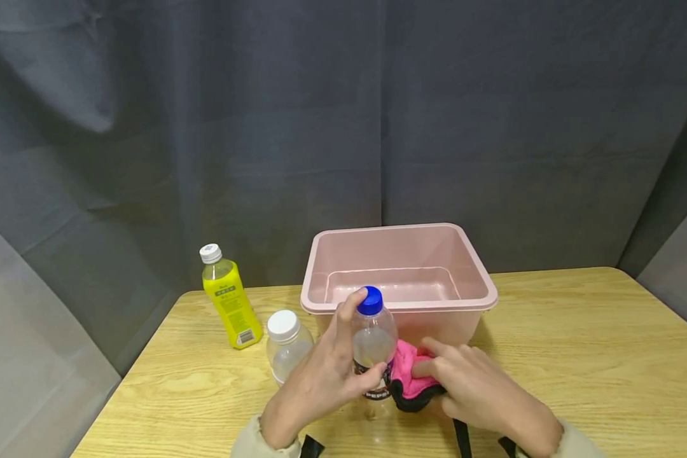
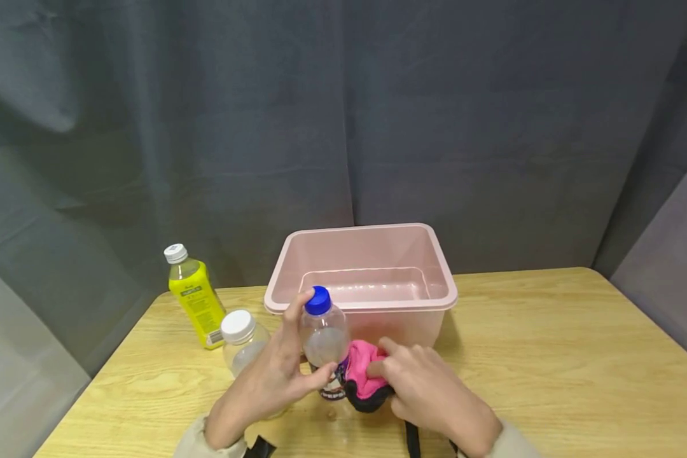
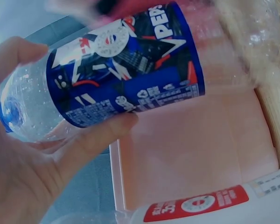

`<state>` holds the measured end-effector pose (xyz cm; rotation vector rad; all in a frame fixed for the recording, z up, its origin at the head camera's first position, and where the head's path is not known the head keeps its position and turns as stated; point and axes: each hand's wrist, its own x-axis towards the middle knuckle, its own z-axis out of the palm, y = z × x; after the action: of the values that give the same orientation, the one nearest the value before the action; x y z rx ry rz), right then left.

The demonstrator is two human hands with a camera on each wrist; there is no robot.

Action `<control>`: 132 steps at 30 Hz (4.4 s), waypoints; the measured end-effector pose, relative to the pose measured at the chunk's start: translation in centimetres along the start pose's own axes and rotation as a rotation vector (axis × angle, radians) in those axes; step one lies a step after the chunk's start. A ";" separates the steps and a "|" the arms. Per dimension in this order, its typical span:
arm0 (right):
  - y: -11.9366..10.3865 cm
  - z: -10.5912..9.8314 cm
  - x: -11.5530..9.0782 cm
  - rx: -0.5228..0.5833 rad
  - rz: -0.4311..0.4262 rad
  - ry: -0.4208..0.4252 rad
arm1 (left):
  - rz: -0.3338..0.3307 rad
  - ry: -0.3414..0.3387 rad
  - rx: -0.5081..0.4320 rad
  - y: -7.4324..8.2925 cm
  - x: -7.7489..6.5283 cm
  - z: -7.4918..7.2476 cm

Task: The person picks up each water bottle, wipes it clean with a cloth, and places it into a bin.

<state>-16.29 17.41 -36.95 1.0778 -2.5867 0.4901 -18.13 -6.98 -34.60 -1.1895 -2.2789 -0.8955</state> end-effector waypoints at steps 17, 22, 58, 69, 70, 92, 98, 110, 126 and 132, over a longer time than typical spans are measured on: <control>0.4 0.2 -0.1 0.002 0.057 -0.092 | 0.008 -0.002 -0.019 -0.1 -0.1 -0.1; -0.4 -2.2 -0.1 0.019 -0.008 0.152 | 0.020 -0.004 -0.015 -0.1 0.0 -0.1; -1.2 -4.0 -0.1 0.263 -0.067 0.372 | 0.088 -0.013 -0.055 -0.4 0.3 -0.1; 0.1 0.7 -0.2 0.076 0.068 -0.238 | 0.010 -0.037 -0.029 0.0 0.1 -0.3; 0.2 1.0 -0.2 0.077 0.079 -0.266 | 0.005 -0.039 -0.025 0.1 0.1 -0.3; -1.4 -3.6 -0.2 0.087 0.011 0.281 | 0.026 -0.022 -0.012 0.0 0.0 -0.3; -2.0 -4.6 0.0 0.262 0.046 0.528 | 0.062 -0.014 -0.042 -0.2 0.1 -0.2; -2.3 -4.6 0.3 0.462 0.016 0.635 | 0.057 -0.033 -0.072 -0.2 0.2 -0.2; -0.6 -3.8 -0.4 0.219 -0.040 0.307 | 0.022 -0.032 -0.047 0.0 0.2 -0.3; 0.1 -1.6 -0.4 0.172 0.043 -0.076 | 0.019 -0.027 -0.040 0.0 0.1 -0.2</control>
<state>-15.87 18.36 -35.68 1.1162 -2.6788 0.7069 -18.15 -7.07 -34.34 -1.2454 -2.2768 -0.9276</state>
